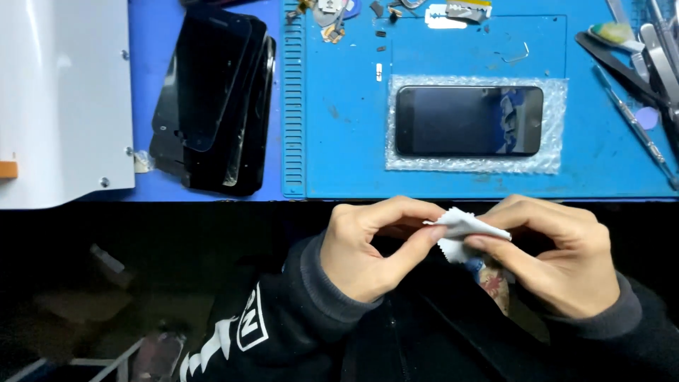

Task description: Cleaning a smartphone screen and body, testing the camera and interface, and reinserting the SIM card tray.

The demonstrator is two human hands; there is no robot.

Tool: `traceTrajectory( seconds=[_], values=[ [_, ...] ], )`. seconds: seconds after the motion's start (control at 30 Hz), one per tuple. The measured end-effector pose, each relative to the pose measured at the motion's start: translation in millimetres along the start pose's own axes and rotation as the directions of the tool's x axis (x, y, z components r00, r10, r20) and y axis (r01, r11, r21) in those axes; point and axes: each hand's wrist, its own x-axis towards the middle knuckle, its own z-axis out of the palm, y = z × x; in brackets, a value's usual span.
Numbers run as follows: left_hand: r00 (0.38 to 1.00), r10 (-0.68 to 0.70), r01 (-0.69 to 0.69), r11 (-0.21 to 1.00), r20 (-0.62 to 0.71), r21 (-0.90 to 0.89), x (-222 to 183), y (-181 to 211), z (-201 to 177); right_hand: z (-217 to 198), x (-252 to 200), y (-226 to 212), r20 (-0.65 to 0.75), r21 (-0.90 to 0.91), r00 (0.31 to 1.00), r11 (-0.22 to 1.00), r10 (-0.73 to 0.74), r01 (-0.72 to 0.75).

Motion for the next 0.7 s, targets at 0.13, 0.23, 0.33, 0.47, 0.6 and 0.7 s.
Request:
traceTrajectory(
  seconds=[0.13,0.23,0.33,0.47,0.6,0.7],
  values=[
    [0.998,-0.062,0.064,0.986,-0.015,0.156,9,3,8,-8,-2,7,-0.012,0.075,0.990,0.987,-0.142,0.143],
    [0.995,-0.092,0.083,0.972,0.031,0.220,16,4,16,-11,-4,12,-0.034,0.198,0.994,0.974,-0.106,0.111],
    [0.992,-0.101,0.079,0.959,0.070,0.274,20,5,18,-22,-12,34,-0.094,0.315,0.995,0.949,0.043,-0.011],
    [0.987,-0.019,-0.026,0.960,0.159,0.280,35,31,8,-41,-11,35,-0.309,0.201,0.929,0.969,0.204,-0.145],
    [0.904,0.375,-0.416,0.660,0.205,0.626,61,36,-23,-77,10,69,-0.380,0.077,0.916,0.991,0.130,-0.108],
    [0.812,0.467,-0.556,0.441,0.350,0.705,91,27,-34,-85,28,56,-0.351,-0.164,0.925,0.982,-0.146,0.093]
  ],
)
